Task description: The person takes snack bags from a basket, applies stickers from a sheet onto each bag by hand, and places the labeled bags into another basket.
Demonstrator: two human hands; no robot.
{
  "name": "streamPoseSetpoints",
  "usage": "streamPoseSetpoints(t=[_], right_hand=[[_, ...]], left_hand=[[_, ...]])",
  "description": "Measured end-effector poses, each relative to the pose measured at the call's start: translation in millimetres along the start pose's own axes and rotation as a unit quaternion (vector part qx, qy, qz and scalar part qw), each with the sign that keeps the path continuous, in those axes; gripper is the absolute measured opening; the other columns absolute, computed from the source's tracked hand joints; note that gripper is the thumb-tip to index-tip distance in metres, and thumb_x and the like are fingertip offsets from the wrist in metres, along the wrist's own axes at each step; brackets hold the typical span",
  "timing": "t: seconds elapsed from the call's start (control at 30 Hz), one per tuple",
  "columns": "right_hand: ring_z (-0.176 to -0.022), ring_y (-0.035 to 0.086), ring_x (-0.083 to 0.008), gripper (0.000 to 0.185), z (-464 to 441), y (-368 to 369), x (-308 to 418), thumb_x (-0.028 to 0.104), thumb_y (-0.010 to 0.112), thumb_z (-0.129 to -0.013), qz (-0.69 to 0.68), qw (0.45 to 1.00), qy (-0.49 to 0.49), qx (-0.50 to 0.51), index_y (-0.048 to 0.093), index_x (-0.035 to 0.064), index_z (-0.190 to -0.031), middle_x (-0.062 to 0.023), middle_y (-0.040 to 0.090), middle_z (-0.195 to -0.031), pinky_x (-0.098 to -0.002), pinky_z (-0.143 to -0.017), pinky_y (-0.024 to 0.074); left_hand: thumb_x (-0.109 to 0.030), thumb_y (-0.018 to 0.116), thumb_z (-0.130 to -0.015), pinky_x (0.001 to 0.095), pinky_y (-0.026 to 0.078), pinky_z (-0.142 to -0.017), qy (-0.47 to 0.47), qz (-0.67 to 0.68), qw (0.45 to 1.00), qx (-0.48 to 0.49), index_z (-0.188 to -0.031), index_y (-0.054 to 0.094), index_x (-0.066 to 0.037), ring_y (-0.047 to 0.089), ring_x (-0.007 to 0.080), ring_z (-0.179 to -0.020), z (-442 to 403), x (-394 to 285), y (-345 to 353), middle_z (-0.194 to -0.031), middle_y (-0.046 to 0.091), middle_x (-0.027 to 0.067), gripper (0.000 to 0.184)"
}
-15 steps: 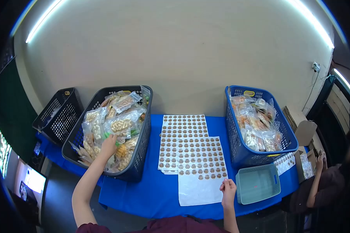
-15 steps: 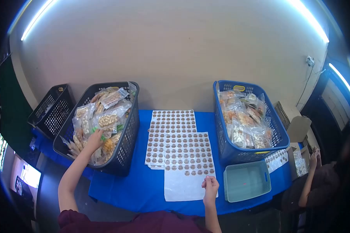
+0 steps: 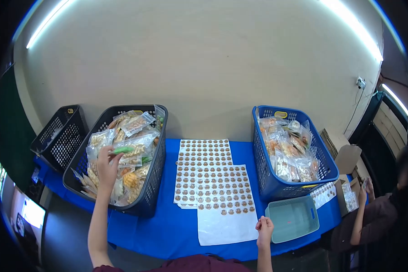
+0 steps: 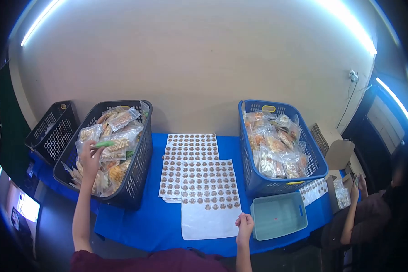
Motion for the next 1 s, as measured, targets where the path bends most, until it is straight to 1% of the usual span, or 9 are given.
streamPoseSetpoints(t=[0.13,0.3,0.33,0.4,0.6,0.73,0.77,0.87,1.0], right_hand=[[-0.052,0.044,-0.0075,0.016,-0.3,6.5,-7.6,0.016,0.049,-0.086,0.002,0.998,0.029,0.047,0.05,0.004,-0.075,-0.0004,0.047,-0.057,-0.0197,-0.05,0.0352],[-0.073,0.053,-0.0131,0.021,39.0,89.8,2.1,0.02,0.048,-0.087,-0.006,0.956,0.117,0.269,0.052,0.0006,-0.094,-0.0078,0.056,-0.08,-0.0254,-0.066,0.043],[-0.083,0.054,-0.0148,0.024,52.9,111.0,8.8,0.022,0.048,-0.088,-0.028,0.936,0.138,0.322,0.051,0.0002,-0.098,-0.0093,0.058,-0.09,-0.0281,-0.072,0.044],[-0.096,0.051,-0.0171,0.03,61.8,129.6,0.6,0.024,0.046,-0.088,-0.086,0.928,0.149,0.33,0.048,-0.0002,-0.106,-0.0097,0.055,-0.103,-0.0327,-0.081,0.0418],[-0.094,0.052,-0.0137,0.021,26.9,131.4,42.0,0.007,0.053,-0.083,-0.212,0.948,0.056,0.231,0.051,0.0001,-0.104,-0.0069,0.056,-0.1,-0.0276,-0.083,0.041],[-0.074,0.054,-0.0088,0.008,17.9,130.5,59.9,0.005,0.059,-0.079,-0.073,0.965,-0.001,0.25,0.056,0.0023,-0.085,-0.0023,0.058,-0.082,-0.022,-0.07,0.043],[-0.072,0.053,-0.0077,0.006,20.1,132.5,60.2,0.005,0.06,-0.079,-0.045,0.961,0.002,0.273,0.055,0.0024,-0.083,-0.0016,0.057,-0.08,-0.0216,-0.068,0.0428],[-0.066,0.049,-0.0051,0.011,25.6,136.7,36.4,0.009,0.063,-0.077,0.036,0.932,-0.017,0.36,0.055,0.0011,-0.078,0.0015,0.053,-0.071,-0.0197,-0.059,0.0392],[-0.066,0.051,-0.0059,0.01,33.2,151.7,19.8,0.01,0.06,-0.08,0.077,0.902,-0.007,0.425,0.056,0.0001,-0.08,-0.0012,0.055,-0.074,-0.0204,-0.059,0.0408]], left_hand=[[-0.004,0.059,-0.078,0.0231,0.041,-0.066,0.026,0.236,0.968,-0.081,-0.084,0.044,-0.003,0.044,0.0096,-0.081,38.1,-66.4,5.6,-0.086,0.045,0.0031,0.017],[-0.008,0.059,-0.079,0.0264,0.044,-0.067,-0.002,0.292,0.946,0.142,-0.087,0.046,-0.003,0.052,0.0166,-0.077,124.4,-131.3,88.8,-0.087,0.053,0.0079,0.017],[-0.012,0.054,-0.084,0.0283,0.047,-0.073,-0.16,0.476,0.84,0.206,-0.097,0.046,-0.002,0.055,0.0167,-0.087,166.9,-114.2,130.2,-0.096,0.053,0.0085,0.018],[-0.013,0.049,-0.087,0.0325,0.048,-0.079,-0.342,0.553,0.721,0.239,-0.109,0.042,-0.002,0.054,0.0187,-0.095,211.8,-130.2,160.5,-0.105,0.051,0.0097,0.026],[-0.017,0.042,-0.09,0.0416,0.045,-0.086,-0.329,0.571,0.629,0.412,-0.121,0.033,-0.003,0.049,0.029,-0.106,238.0,-157.8,170.5,-0.118,0.044,0.0142,0.036],[-0.015,0.05,-0.086,0.0401,0.042,-0.09,-0.315,0.612,0.64,0.341,-0.125,0.031,0.0,0.043,0.0266,-0.112,222.1,-127.0,157.5,-0.122,0.041,0.0131,0.046],[-0.017,0.054,-0.084,0.0355,0.041,-0.09,-0.352,0.651,0.588,0.327,-0.124,0.034,0.001,0.042,0.0237,-0.113,214.0,-124.0,149.2,-0.121,0.043,0.0125,0.048],[-0.02,0.055,-0.083,0.0306,0.041,-0.087,-0.312,0.573,0.642,0.403,-0.124,0.035,0.001,0.043,0.0193,-0.111,207.9,-112.8,147.4,-0.12,0.045,0.0118,0.05],[-0.013,0.056,-0.083,0.0247,0.044,-0.077,-0.34,0.473,0.731,0.356,-0.111,0.049,0.003,0.054,0.012,-0.09,211.8,-109.4,155.9,-0.101,0.057,0.0078,0.033]])
Point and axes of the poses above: each hand's wrist, its own z-axis away from the middle knuckle, its own y-axis out of the palm, x = y × z, the point moved 5 cm from there along -z, towards the middle knuckle
